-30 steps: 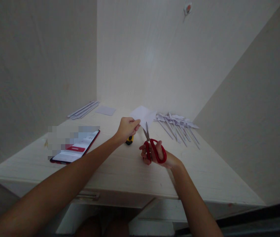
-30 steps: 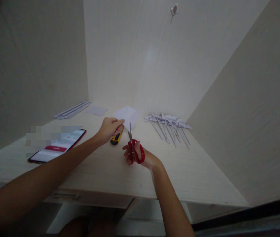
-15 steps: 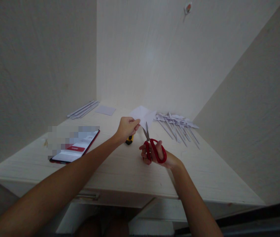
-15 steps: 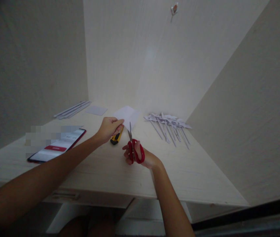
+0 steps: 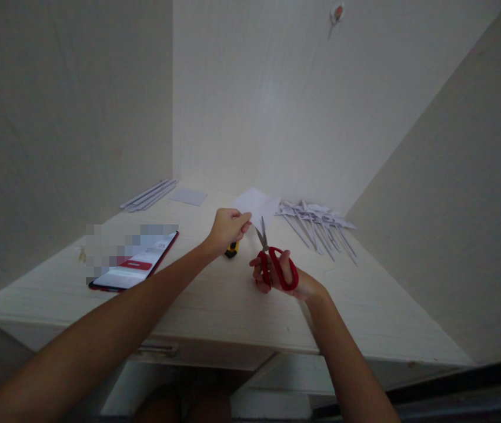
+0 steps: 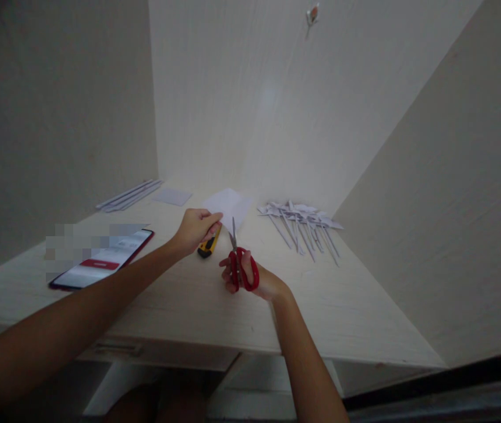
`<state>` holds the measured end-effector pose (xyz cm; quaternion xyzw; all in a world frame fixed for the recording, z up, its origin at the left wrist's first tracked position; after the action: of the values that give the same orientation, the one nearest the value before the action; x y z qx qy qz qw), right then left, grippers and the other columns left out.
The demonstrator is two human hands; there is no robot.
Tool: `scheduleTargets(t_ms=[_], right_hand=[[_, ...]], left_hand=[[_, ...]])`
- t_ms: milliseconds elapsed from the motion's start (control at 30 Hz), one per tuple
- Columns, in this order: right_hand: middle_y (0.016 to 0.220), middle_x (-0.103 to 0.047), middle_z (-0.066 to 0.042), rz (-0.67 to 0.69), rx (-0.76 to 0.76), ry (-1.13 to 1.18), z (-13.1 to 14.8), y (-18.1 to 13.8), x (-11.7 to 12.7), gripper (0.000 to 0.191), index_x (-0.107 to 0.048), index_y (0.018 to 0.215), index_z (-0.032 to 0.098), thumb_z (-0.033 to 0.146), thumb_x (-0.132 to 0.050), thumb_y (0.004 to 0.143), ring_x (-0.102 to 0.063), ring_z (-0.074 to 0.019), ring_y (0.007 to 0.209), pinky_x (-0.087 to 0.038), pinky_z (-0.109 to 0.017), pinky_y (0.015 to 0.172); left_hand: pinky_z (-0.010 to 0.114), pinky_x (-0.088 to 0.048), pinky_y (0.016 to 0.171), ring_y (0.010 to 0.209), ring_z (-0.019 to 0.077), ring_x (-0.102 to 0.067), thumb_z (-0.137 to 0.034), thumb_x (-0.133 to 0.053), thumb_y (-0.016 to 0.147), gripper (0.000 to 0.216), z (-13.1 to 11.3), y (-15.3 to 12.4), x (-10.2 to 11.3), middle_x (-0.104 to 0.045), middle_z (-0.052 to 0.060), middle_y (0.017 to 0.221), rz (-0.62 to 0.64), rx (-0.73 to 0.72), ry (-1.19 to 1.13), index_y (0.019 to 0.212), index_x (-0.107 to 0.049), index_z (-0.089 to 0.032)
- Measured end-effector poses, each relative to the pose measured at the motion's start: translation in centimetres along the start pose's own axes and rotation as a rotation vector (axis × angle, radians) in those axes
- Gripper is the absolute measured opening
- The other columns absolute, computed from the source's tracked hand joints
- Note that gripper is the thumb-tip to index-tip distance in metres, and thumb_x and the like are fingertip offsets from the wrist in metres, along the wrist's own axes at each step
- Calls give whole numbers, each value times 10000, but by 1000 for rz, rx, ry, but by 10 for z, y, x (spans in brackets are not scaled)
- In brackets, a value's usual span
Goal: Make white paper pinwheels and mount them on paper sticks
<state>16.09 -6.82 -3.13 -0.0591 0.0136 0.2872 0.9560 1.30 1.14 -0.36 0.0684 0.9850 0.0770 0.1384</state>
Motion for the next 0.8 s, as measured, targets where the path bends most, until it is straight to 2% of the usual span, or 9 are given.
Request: scheduleTargets(t_ms=[800], right_hand=[[702, -480, -15, -1, 20, 7, 0, 0, 1, 757, -477, 938, 130, 815, -324, 654, -435, -105, 537, -310, -301, 541]], left_hand=[[150, -138, 288, 238, -1, -299, -76, -522, 807, 351, -2, -2, 0, -431, -50, 352, -12, -8, 8, 476, -417, -124]])
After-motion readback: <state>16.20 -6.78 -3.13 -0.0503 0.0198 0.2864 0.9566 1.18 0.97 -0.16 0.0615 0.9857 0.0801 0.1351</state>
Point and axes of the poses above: each hand's wrist, its own y-axis towards the middle knuckle, its own x-axis out of the back of the hand, z = x × y, the point moved 1 cm from there along y, towards the middle knuckle
